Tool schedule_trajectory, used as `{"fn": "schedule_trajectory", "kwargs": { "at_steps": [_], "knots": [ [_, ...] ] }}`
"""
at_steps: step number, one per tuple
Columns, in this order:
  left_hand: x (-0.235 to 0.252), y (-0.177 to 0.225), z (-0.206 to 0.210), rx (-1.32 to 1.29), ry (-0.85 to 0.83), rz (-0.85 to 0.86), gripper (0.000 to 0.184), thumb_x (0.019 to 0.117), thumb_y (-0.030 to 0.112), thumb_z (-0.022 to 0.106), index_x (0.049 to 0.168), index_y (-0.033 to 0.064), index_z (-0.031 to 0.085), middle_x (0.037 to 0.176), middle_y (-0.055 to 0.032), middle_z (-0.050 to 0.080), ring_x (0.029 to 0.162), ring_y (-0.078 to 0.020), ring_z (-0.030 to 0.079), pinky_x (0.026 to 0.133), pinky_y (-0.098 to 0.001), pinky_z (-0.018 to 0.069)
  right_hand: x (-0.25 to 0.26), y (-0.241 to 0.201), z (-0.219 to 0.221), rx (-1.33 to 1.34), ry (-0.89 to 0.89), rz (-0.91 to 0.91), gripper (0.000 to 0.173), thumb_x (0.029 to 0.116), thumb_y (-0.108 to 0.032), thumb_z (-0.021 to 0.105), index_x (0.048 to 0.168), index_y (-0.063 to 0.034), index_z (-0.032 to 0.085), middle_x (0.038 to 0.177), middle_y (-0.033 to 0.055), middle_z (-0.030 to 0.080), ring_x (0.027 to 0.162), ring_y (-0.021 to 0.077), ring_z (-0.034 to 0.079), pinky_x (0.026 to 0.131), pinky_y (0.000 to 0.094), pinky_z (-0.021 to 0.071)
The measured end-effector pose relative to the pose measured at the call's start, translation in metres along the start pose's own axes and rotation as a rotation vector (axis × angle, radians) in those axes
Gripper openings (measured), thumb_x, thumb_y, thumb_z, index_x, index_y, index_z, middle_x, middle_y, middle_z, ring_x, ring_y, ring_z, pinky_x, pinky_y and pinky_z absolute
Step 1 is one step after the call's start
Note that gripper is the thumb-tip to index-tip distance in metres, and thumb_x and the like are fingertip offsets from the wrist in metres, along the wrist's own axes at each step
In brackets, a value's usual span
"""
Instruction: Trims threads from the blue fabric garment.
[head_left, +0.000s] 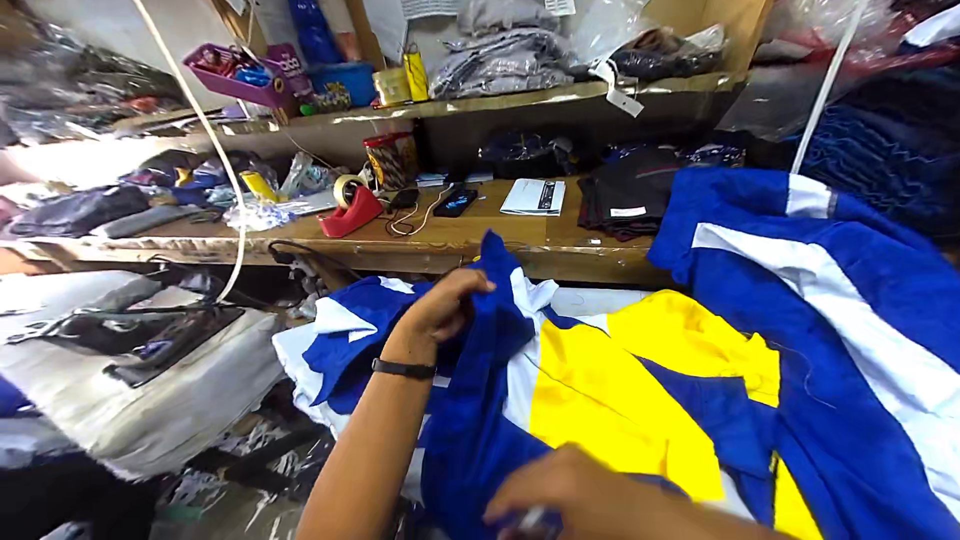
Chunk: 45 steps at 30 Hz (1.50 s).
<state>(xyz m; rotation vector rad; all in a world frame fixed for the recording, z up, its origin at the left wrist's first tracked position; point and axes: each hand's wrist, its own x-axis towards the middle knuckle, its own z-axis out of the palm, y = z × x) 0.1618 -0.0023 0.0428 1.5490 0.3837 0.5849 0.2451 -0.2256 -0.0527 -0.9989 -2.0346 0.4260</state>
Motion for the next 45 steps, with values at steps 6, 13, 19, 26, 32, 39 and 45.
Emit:
{"fn": "schedule_trajectory", "kwargs": {
  "at_steps": [6,13,19,26,32,39,45],
  "knots": [
    [-0.019,-0.046,-0.003,0.056,-0.393,0.011,0.018,0.0884,0.01,0.057,0.081,0.0221,0.069,0.078,0.0143,0.069,0.073,0.0053,0.062,0.068,-0.0161,0.0523,0.066,0.035,-0.1,-0.422,0.061,0.067,0.049,0.0912,-0.012,0.057,0.14,-0.0149,0.063,0.07,0.0013,0.066,0.059,0.0173,0.063,0.054,0.0428,0.0521],
    [-0.068,-0.067,0.023,0.405,0.204,0.181,0.018,0.0945,0.026,0.068,0.098,0.0083,0.068,0.091,0.0041,0.068,0.085,-0.0022,0.065,0.079,-0.0247,0.0561,0.077,0.067,-0.105,-0.265,0.026,0.18,0.005,0.0941,-0.014,0.069,0.094,-0.0105,0.066,0.068,-0.0033,0.064,0.058,0.0058,0.06,0.056,0.0287,0.0511],
    [-0.09,-0.094,0.063,0.345,0.644,0.457,0.016,0.0973,0.011,0.066,0.104,-0.0007,0.073,0.1,-0.0035,0.073,0.094,-0.0058,0.069,0.089,-0.0259,0.0582,0.069,0.051,-0.081,0.032,0.25,0.374,0.005,0.0966,-0.012,0.068,0.093,-0.0108,0.064,0.07,-0.0037,0.071,0.061,0.0026,0.066,0.056,0.0193,0.0541],
    [-0.09,-0.087,0.068,0.262,0.472,0.518,0.012,0.0969,0.013,0.066,0.095,0.0026,0.072,0.09,0.0012,0.066,0.086,-0.0045,0.064,0.079,-0.022,0.0562,0.049,0.061,-0.079,0.45,0.199,0.313,0.007,0.097,-0.008,0.064,0.09,-0.0093,0.066,0.061,-0.0054,0.06,0.052,0.0006,0.056,0.052,0.0147,0.0472],
    [-0.09,-0.087,0.067,-0.186,0.205,0.289,0.012,0.0973,0.007,0.063,0.09,0.0068,0.072,0.088,0.0045,0.069,0.085,-0.0029,0.065,0.081,-0.0239,0.0555,0.027,0.069,-0.071,0.752,0.238,0.376,0.01,0.0951,-0.01,0.068,0.087,-0.0164,0.067,0.064,-0.0122,0.059,0.052,-0.0055,0.05,0.05,0.0108,0.0415],
    [-0.095,-0.082,0.069,-0.016,0.243,0.28,0.011,0.0961,0.005,0.065,0.095,0.0025,0.075,0.095,0.002,0.072,0.092,-0.0028,0.067,0.086,-0.0221,0.0563,-0.019,0.033,-0.082,0.029,0.31,0.355,0.06,0.1046,-0.065,0.032,0.11,-0.0134,0.063,0.07,-0.0117,0.044,0.058,-0.0057,0.039,0.053,0.0137,0.0336],
    [-0.094,-0.08,0.072,-0.016,0.265,0.282,0.012,0.0964,0.004,0.064,0.096,0.0024,0.076,0.093,0.0015,0.074,0.09,-0.003,0.068,0.086,-0.0229,0.0567,-0.032,0.035,-0.067,0.881,-0.026,0.554,0.046,0.1049,-0.06,0.041,0.088,-0.0198,0.056,0.067,-0.0123,0.046,0.054,-0.0052,0.044,0.048,0.01,0.0355]
  ]
}}
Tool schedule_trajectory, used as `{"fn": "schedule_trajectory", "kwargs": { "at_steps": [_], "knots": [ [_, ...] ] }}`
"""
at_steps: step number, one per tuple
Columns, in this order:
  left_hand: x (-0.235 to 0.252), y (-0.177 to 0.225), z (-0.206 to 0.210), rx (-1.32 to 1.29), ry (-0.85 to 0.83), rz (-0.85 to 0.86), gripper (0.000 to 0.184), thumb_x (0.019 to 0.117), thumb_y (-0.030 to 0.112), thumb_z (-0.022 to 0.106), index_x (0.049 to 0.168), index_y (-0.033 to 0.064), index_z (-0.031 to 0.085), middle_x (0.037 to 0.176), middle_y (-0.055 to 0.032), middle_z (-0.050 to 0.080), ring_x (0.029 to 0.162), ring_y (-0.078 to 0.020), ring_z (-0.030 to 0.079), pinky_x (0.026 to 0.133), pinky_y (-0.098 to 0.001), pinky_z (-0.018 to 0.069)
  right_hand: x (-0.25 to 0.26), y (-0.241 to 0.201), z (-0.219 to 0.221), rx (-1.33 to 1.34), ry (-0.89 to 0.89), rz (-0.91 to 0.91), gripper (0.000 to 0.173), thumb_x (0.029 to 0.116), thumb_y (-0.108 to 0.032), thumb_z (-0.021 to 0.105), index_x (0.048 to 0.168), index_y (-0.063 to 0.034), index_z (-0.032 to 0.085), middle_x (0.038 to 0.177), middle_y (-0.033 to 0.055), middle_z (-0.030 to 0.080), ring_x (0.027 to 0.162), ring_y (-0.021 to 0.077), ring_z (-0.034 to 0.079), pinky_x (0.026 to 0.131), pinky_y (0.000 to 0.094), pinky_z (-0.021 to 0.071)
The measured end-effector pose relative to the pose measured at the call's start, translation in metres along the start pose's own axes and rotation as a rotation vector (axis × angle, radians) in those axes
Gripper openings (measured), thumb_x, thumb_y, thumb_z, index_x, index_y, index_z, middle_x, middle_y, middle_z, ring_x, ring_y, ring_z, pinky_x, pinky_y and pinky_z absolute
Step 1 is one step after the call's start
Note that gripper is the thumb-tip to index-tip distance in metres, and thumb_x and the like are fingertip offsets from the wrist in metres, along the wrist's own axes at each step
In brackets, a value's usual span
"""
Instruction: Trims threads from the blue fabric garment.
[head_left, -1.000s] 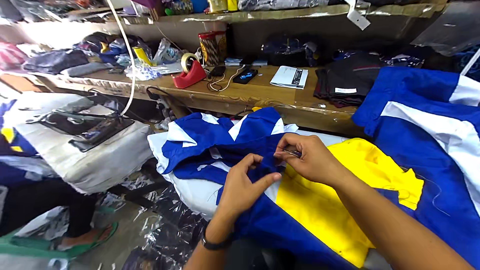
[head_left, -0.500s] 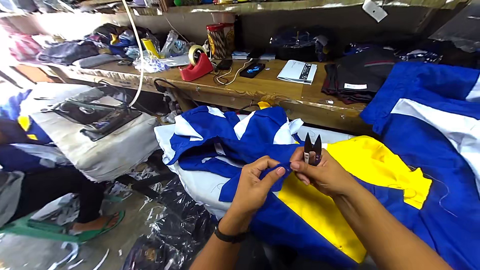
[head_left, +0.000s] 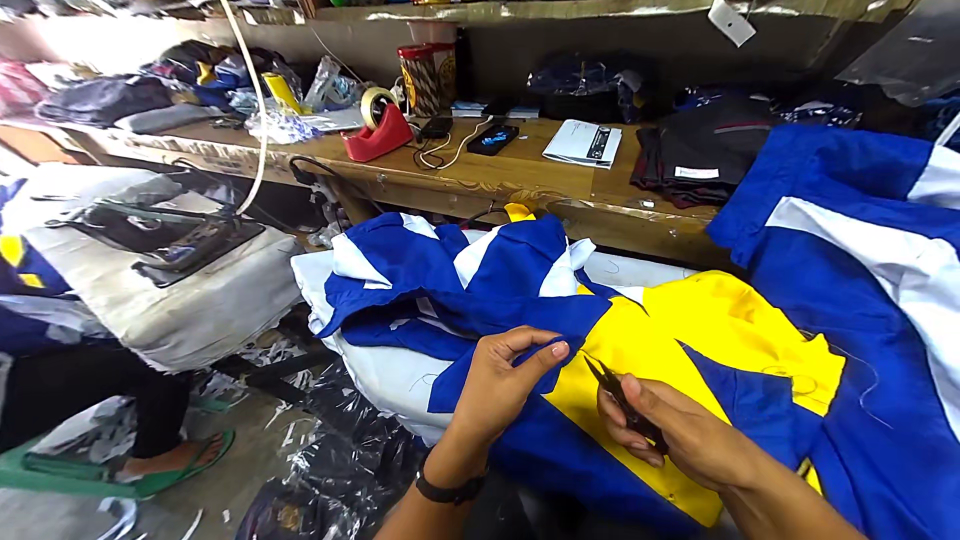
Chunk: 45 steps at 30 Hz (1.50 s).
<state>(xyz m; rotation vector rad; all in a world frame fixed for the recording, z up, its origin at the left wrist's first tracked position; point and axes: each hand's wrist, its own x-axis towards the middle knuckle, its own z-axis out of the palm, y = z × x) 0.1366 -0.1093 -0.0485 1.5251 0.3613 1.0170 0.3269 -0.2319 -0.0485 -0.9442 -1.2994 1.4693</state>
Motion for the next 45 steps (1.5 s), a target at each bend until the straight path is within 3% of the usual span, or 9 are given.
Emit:
{"fn": "schedule_trajectory", "kwargs": {
  "at_steps": [4,9,15,20,35,37,41,45],
  "knots": [
    [-0.001,0.001,0.0,-0.011,0.013,-0.006,0.012,0.0959,0.003,0.064,0.097,0.0019,0.076,0.093,0.0008,0.075,0.089,-0.0034,0.069,0.085,-0.0231,0.0572,0.003,0.002,-0.001,0.052,0.011,0.044,0.043,0.1052,-0.056,0.045,0.087,-0.0198,0.057,0.063,-0.0144,0.041,0.05,-0.0076,0.036,0.045,0.0089,0.0275],
    [-0.001,0.002,-0.001,0.003,0.002,0.016,0.012,0.0961,0.003,0.065,0.098,0.0013,0.076,0.094,0.0008,0.075,0.09,-0.0033,0.069,0.086,-0.023,0.0575,0.008,0.004,-0.001,0.005,0.063,0.04,0.04,0.1076,-0.05,0.044,0.085,-0.0198,0.057,0.062,-0.015,0.038,0.048,-0.0079,0.032,0.044,0.0089,0.0246],
    [-0.003,0.0,-0.001,0.109,-0.004,0.033,0.015,0.0965,0.007,0.066,0.104,0.0008,0.078,0.1,-0.0029,0.076,0.095,-0.0048,0.07,0.089,-0.0229,0.0574,0.013,0.009,0.004,-0.079,0.149,-0.049,0.037,0.1082,-0.045,0.045,0.086,-0.0185,0.059,0.062,-0.0148,0.039,0.049,-0.0078,0.032,0.044,0.0092,0.0247],
    [-0.005,0.0,0.001,0.13,0.034,0.063,0.013,0.0952,0.007,0.067,0.097,0.0009,0.078,0.096,-0.0022,0.076,0.093,-0.0038,0.07,0.088,-0.0224,0.0574,0.019,0.016,0.012,-0.028,0.231,-0.119,0.035,0.1065,-0.042,0.052,0.083,-0.0177,0.062,0.06,-0.0149,0.041,0.048,-0.008,0.034,0.044,0.009,0.0257],
    [-0.013,-0.003,0.004,0.144,0.075,0.121,0.014,0.0954,0.01,0.068,0.092,0.0005,0.078,0.099,-0.0042,0.074,0.098,-0.007,0.069,0.089,-0.0227,0.0564,0.029,0.025,0.026,0.042,0.33,-0.2,0.035,0.1052,-0.031,0.056,0.074,-0.0164,0.062,0.06,-0.0135,0.045,0.05,-0.008,0.037,0.046,0.0088,0.0274],
    [-0.016,-0.002,0.006,0.205,0.103,0.13,0.012,0.0918,0.012,0.073,0.091,0.0007,0.078,0.098,-0.005,0.075,0.095,-0.0077,0.071,0.087,-0.0231,0.0582,0.03,0.028,0.028,0.044,0.34,-0.207,0.035,0.1048,-0.03,0.057,0.074,-0.0164,0.062,0.061,-0.0133,0.046,0.05,-0.0079,0.037,0.046,0.0091,0.0273],
    [-0.02,-0.001,0.014,0.26,0.19,0.143,0.01,0.0852,0.012,0.079,0.086,0.0031,0.077,0.085,-0.0008,0.074,0.08,-0.0033,0.069,0.074,-0.0184,0.0577,0.031,0.032,0.031,0.063,0.326,-0.24,0.034,0.104,-0.031,0.059,0.074,-0.0158,0.063,0.061,-0.0139,0.045,0.05,-0.0087,0.036,0.046,0.0088,0.027],
    [-0.022,-0.005,0.013,0.161,0.162,0.184,0.008,0.0867,0.009,0.076,0.087,0.001,0.077,0.084,-0.0014,0.073,0.08,-0.0041,0.069,0.074,-0.0194,0.0576,0.031,0.034,0.032,0.069,0.307,-0.266,0.034,0.1036,-0.032,0.06,0.074,-0.0157,0.063,0.061,-0.0139,0.045,0.051,-0.0089,0.037,0.047,0.0085,0.028]
  ]
}}
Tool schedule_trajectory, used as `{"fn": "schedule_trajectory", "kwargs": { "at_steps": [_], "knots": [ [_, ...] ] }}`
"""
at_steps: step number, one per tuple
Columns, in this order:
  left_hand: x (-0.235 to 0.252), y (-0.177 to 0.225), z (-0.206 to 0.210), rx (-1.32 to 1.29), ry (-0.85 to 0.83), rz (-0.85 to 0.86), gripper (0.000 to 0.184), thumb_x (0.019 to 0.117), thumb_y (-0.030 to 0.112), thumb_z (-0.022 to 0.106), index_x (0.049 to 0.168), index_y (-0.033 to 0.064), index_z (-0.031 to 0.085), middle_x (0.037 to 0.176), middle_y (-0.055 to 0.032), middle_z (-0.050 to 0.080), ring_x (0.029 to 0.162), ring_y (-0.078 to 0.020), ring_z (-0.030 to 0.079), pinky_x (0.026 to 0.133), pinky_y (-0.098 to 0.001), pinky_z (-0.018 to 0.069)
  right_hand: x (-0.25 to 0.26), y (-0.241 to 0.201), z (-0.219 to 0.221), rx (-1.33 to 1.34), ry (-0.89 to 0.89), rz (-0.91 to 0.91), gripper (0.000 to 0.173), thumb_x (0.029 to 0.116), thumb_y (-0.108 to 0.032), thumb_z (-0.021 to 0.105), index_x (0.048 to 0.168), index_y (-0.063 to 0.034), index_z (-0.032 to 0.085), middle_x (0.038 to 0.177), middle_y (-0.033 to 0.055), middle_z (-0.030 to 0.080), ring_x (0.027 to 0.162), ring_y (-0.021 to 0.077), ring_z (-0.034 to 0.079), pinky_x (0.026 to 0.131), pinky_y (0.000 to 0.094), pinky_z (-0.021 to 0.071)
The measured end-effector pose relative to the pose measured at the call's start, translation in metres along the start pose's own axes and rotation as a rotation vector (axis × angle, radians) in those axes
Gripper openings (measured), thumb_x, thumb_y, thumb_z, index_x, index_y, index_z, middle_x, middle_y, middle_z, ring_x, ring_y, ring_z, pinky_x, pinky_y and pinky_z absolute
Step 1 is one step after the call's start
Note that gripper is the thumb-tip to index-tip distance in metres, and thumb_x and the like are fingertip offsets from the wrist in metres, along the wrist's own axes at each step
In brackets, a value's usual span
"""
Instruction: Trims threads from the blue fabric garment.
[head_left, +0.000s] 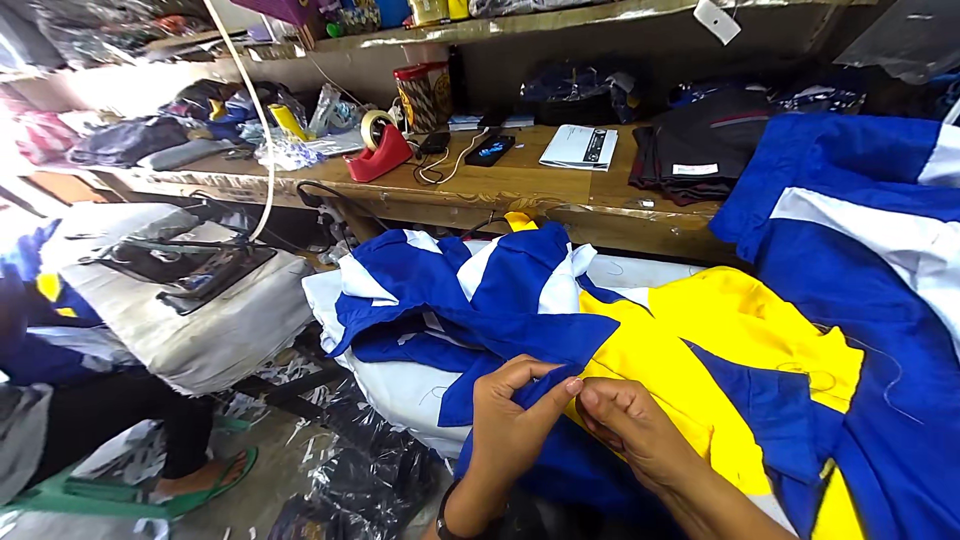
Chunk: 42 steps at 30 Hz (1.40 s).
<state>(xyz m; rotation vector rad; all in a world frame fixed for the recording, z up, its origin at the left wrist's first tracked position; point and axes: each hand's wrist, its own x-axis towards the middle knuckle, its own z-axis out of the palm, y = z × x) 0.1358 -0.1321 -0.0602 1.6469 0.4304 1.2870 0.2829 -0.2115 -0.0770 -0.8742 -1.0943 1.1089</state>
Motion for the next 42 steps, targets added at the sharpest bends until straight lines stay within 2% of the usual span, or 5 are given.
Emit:
{"fn": "schedule_trajectory", "kwargs": {
  "at_steps": [5,11,24,30,42],
  "knots": [
    [-0.005,-0.013,0.003,-0.04,0.07,-0.051,0.005,0.0869,0.005,0.074,0.085,0.001,0.077,0.083,-0.0019,0.073,0.079,-0.005,0.069,0.074,-0.0207,0.0583,0.003,0.011,0.004,0.045,0.044,0.069,0.037,0.1042,-0.027,0.057,0.068,-0.0173,0.06,0.059,-0.0148,0.044,0.049,-0.0089,0.035,0.046,0.0092,0.0266],
    [-0.008,-0.013,-0.005,-0.058,0.034,-0.001,0.017,0.0978,0.011,0.065,0.09,0.0009,0.077,0.094,-0.0009,0.075,0.091,-0.0037,0.07,0.086,-0.0221,0.0575,0.003,0.002,-0.001,0.07,-0.081,0.123,0.034,0.1059,-0.031,0.054,0.077,-0.0167,0.064,0.057,-0.016,0.041,0.048,-0.0093,0.034,0.045,0.0086,0.0258],
    [-0.013,-0.02,0.004,-0.101,0.119,-0.064,0.004,0.0862,0.002,0.074,0.082,0.0012,0.074,0.08,-0.0011,0.071,0.074,-0.0045,0.068,0.069,-0.0202,0.0578,0.0,0.022,0.012,0.043,0.039,0.069,0.04,0.1064,-0.029,0.052,0.068,-0.0194,0.056,0.06,-0.0156,0.042,0.05,-0.0085,0.035,0.047,0.0097,0.0267],
    [-0.017,-0.022,-0.009,-0.057,0.047,-0.058,0.014,0.0961,0.005,0.065,0.091,-0.0003,0.077,0.094,-0.0021,0.076,0.09,-0.0049,0.07,0.086,-0.0232,0.0584,0.003,0.012,0.002,0.136,-0.072,0.238,0.036,0.1069,-0.03,0.05,0.077,-0.0157,0.064,0.054,-0.0151,0.04,0.045,-0.0076,0.035,0.043,0.0099,0.0259],
    [-0.023,-0.026,0.0,-0.07,0.148,-0.026,0.015,0.097,0.006,0.064,0.089,0.0013,0.076,0.09,-0.0008,0.075,0.086,-0.005,0.07,0.082,-0.0228,0.0585,0.002,0.023,0.015,0.049,0.05,0.111,0.04,0.1074,-0.024,0.047,0.068,-0.0195,0.055,0.059,-0.0157,0.042,0.049,-0.0081,0.034,0.046,0.0104,0.0265]
  ]
}}
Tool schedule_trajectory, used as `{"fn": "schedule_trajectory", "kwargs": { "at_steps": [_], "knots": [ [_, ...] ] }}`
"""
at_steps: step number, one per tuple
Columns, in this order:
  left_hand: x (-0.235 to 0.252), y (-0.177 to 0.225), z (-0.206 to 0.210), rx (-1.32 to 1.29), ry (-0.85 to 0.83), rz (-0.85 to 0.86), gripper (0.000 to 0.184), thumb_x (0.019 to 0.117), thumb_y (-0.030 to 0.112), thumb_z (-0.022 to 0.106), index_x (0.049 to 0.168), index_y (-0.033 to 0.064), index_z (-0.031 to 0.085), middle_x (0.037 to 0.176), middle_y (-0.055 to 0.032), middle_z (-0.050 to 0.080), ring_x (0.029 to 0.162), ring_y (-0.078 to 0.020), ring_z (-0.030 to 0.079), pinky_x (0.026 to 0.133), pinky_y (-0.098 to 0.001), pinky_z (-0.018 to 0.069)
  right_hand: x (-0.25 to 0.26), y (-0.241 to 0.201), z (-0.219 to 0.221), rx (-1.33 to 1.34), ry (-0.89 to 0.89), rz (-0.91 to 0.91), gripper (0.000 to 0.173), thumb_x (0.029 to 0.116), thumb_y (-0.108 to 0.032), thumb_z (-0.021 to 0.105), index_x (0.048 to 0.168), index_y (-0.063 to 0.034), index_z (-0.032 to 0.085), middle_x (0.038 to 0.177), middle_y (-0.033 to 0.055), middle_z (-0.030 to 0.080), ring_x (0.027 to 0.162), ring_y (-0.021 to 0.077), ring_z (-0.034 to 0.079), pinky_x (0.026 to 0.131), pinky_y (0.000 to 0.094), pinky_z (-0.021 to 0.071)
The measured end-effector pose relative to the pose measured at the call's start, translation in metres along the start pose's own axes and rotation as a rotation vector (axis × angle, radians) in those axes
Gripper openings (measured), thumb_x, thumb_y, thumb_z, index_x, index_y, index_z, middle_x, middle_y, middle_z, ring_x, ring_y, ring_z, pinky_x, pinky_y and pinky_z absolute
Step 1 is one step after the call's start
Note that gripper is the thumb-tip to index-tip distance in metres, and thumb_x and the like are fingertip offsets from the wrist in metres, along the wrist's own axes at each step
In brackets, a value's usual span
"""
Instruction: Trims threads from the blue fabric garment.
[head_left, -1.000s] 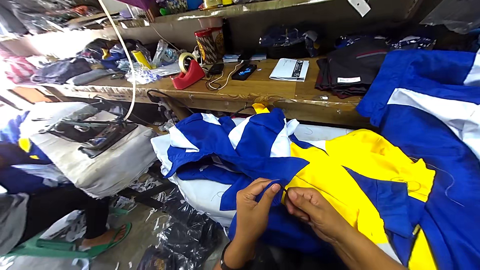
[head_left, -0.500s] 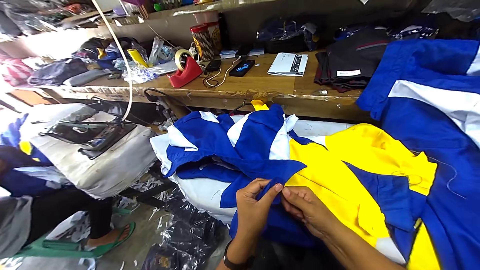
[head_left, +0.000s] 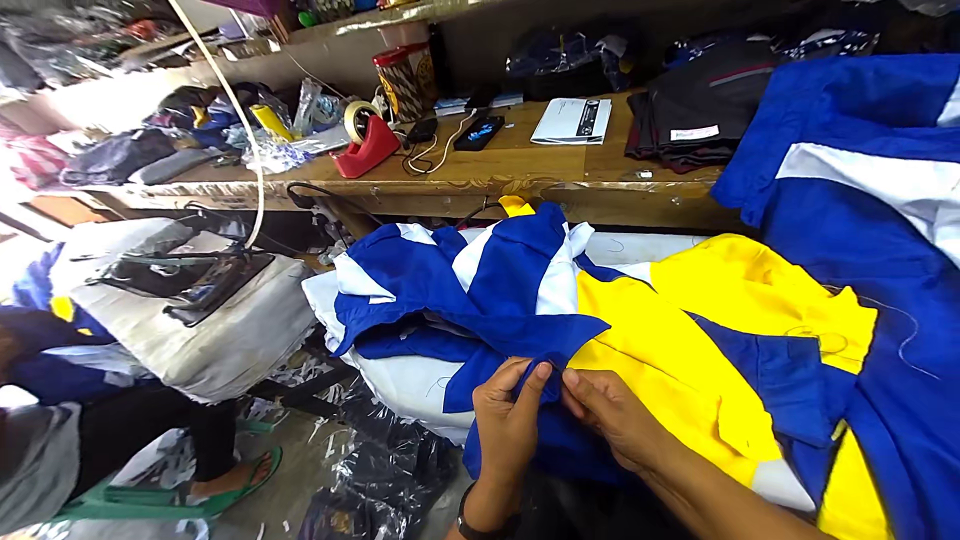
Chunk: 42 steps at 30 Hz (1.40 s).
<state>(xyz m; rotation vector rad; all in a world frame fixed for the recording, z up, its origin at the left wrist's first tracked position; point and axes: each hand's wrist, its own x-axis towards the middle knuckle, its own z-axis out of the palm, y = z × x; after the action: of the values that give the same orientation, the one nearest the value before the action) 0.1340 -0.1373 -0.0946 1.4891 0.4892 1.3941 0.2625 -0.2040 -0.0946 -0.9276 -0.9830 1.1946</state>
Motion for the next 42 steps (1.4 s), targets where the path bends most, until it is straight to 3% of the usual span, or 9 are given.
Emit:
{"fn": "schedule_trajectory", "kwargs": {
  "at_steps": [6,12,16,22,27,32,35,39,42],
  "knots": [
    [0.006,0.008,-0.018,0.073,-0.057,-0.017,0.016,0.0987,0.006,0.062,0.101,-0.0016,0.077,0.103,-0.0045,0.077,0.099,-0.0086,0.071,0.092,-0.0259,0.0577,-0.002,-0.015,-0.024,-0.174,-0.202,0.031,0.035,0.1084,-0.031,0.046,0.088,-0.0125,0.068,0.057,-0.0166,0.042,0.049,-0.0086,0.036,0.046,0.0105,0.0288],
    [0.012,0.018,-0.024,-0.07,-0.094,-0.12,0.009,0.0963,0.004,0.066,0.099,0.0008,0.074,0.092,-0.0012,0.075,0.084,-0.0057,0.071,0.08,-0.0234,0.0599,0.012,-0.051,-0.017,-0.612,-0.103,-0.411,0.036,0.1018,-0.029,0.063,0.128,-0.0046,0.065,0.071,-0.009,0.051,0.061,-0.0059,0.042,0.056,0.0111,0.0358],
    [0.014,0.022,-0.024,-0.061,-0.138,-0.088,0.009,0.0981,0.007,0.065,0.099,0.0016,0.073,0.092,-0.0004,0.074,0.084,-0.0054,0.07,0.08,-0.0231,0.0589,0.035,-0.047,-0.013,-0.75,-0.074,-0.423,0.016,0.0985,-0.021,0.063,0.096,-0.0059,0.069,0.074,-0.0039,0.062,0.066,-0.0049,0.053,0.061,0.0126,0.0431],
    [0.019,0.022,-0.036,0.004,-0.218,-0.014,0.012,0.0999,0.013,0.064,0.102,0.0056,0.073,0.102,0.002,0.072,0.096,-0.0048,0.067,0.087,-0.0235,0.0567,0.047,-0.05,-0.01,-0.505,-0.147,-0.312,0.013,0.0987,-0.016,0.064,0.089,-0.0071,0.065,0.072,-0.0083,0.06,0.066,-0.0075,0.053,0.061,0.0098,0.0428],
    [0.018,0.018,-0.038,-0.297,-0.231,-0.196,0.01,0.0965,0.018,0.07,0.102,0.0106,0.075,0.1,0.0018,0.074,0.094,-0.0045,0.068,0.088,-0.0238,0.0563,0.051,-0.054,-0.009,-0.335,-0.252,-0.202,0.009,0.0991,-0.01,0.062,0.09,-0.0085,0.064,0.076,-0.0101,0.061,0.068,-0.0075,0.053,0.063,0.0099,0.0432],
    [0.022,0.011,-0.034,-0.251,-0.201,-0.117,0.015,0.0967,0.022,0.07,0.096,0.0078,0.074,0.129,-0.0105,0.069,0.126,-0.0171,0.061,0.107,-0.0325,0.049,0.054,-0.044,-0.004,-0.202,-0.171,-0.084,0.006,0.0991,-0.014,0.065,0.095,-0.0101,0.062,0.074,-0.0091,0.059,0.059,-0.0053,0.049,0.054,0.0106,0.0381],
    [0.02,0.011,-0.03,-0.352,-0.162,-0.184,0.013,0.0958,0.019,0.071,0.099,0.007,0.073,0.116,-0.0102,0.075,0.115,-0.0153,0.068,0.103,-0.032,0.0527,0.049,-0.042,-0.003,-0.41,0.028,-0.157,0.027,0.0933,-0.027,0.075,0.11,-0.0106,0.062,0.078,-0.0059,0.068,0.065,-0.0017,0.061,0.063,0.0153,0.0512],
    [0.019,0.016,-0.024,-0.391,-0.077,-0.263,0.016,0.0969,0.015,0.069,0.103,0.0016,0.075,0.103,-0.0089,0.077,0.096,-0.0107,0.072,0.09,-0.0273,0.0582,0.029,-0.043,-0.014,-0.802,0.3,-0.368,0.058,0.0891,-0.049,0.071,0.134,-0.0155,0.055,0.076,-0.0058,0.059,0.063,0.0045,0.052,0.057,0.027,0.0467],
    [0.017,0.018,-0.016,-0.34,-0.001,-0.282,0.014,0.098,0.007,0.065,0.103,-0.0014,0.075,0.101,-0.0101,0.077,0.094,-0.0117,0.073,0.088,-0.0278,0.0592,0.01,-0.043,-0.023,-0.921,0.331,-0.452,0.056,0.0955,-0.057,0.062,0.125,-0.0096,0.06,0.088,-0.0022,0.064,0.071,0.0039,0.057,0.06,0.0244,0.0477]
  ]
}}
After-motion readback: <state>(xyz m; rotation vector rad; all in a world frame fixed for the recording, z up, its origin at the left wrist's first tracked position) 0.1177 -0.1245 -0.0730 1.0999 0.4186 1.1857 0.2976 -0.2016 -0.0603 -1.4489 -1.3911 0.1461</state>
